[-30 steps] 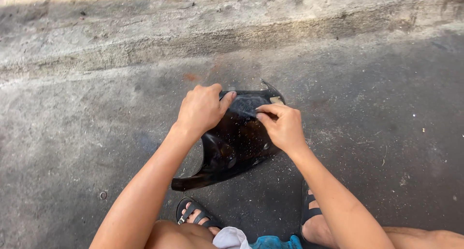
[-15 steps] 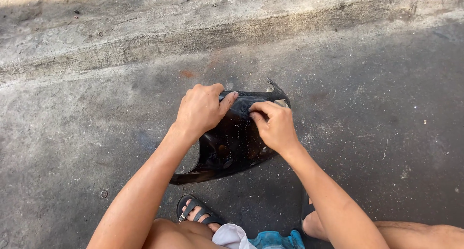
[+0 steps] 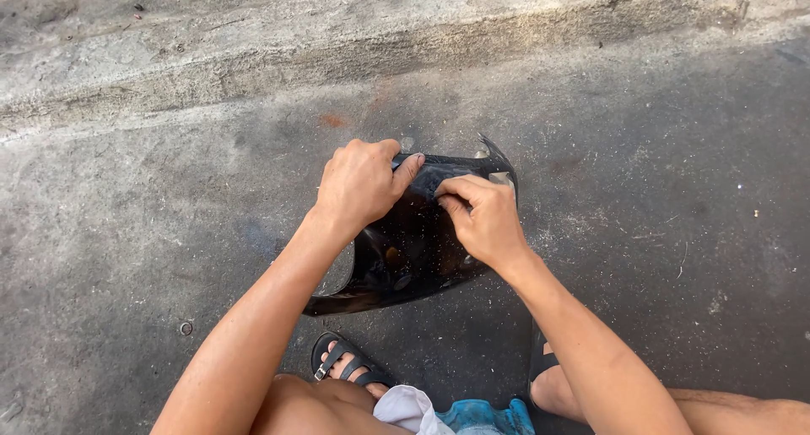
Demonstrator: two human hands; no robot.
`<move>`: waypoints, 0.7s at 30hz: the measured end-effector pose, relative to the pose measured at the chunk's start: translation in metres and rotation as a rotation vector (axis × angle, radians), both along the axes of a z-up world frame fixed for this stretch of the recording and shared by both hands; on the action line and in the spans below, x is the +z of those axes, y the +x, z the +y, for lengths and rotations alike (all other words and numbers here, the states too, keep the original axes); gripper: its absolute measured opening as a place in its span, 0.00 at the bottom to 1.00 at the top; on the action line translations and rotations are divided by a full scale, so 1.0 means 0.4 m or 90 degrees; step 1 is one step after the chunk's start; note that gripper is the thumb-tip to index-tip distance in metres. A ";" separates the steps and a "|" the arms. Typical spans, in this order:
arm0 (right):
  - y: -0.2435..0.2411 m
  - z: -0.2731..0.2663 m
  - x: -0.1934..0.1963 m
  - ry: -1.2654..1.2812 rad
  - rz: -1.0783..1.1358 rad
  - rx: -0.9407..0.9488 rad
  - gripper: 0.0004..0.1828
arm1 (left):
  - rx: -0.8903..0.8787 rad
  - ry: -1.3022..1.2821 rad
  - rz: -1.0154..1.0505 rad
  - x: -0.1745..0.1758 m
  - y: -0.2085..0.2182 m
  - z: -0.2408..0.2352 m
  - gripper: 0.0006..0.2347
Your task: The person scrubs a black motorcycle part on the ground using a small abrasive tool. They repeatedly rub the surface of the object to remove dirt or residue, holding the part steady with one hand while working with the other.
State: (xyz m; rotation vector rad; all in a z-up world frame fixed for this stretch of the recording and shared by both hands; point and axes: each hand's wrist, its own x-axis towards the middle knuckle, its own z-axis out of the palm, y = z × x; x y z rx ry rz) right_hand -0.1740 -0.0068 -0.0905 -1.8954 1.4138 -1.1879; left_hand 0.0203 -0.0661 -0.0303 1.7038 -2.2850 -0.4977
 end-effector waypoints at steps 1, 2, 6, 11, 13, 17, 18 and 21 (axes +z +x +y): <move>-0.008 -0.003 0.000 0.000 0.000 0.000 0.08 | 0.000 0.000 0.000 -0.002 -0.002 0.001 0.21; -0.017 -0.006 0.001 0.000 0.000 -0.021 0.08 | 0.001 0.001 0.001 -0.004 -0.005 0.002 0.21; 0.000 0.003 -0.001 0.000 -0.011 -0.020 0.09 | 0.014 0.010 -0.004 -0.006 -0.013 0.004 0.21; -0.025 -0.010 -0.002 -0.003 0.003 -0.027 0.09 | 0.017 0.008 -0.020 -0.013 -0.014 0.000 0.22; -0.020 -0.007 -0.005 -0.003 0.016 -0.042 0.09 | 0.026 0.010 -0.034 -0.015 -0.018 0.002 0.22; -0.025 -0.006 -0.002 0.009 -0.003 -0.040 0.09 | 0.027 0.023 -0.030 -0.002 -0.021 0.012 0.22; -0.041 -0.012 -0.004 0.013 -0.002 -0.048 0.09 | 0.035 0.022 -0.029 0.004 -0.023 0.013 0.22; -0.018 0.001 -0.001 0.035 -0.014 -0.056 0.12 | 0.046 0.035 -0.037 -0.019 -0.028 0.014 0.22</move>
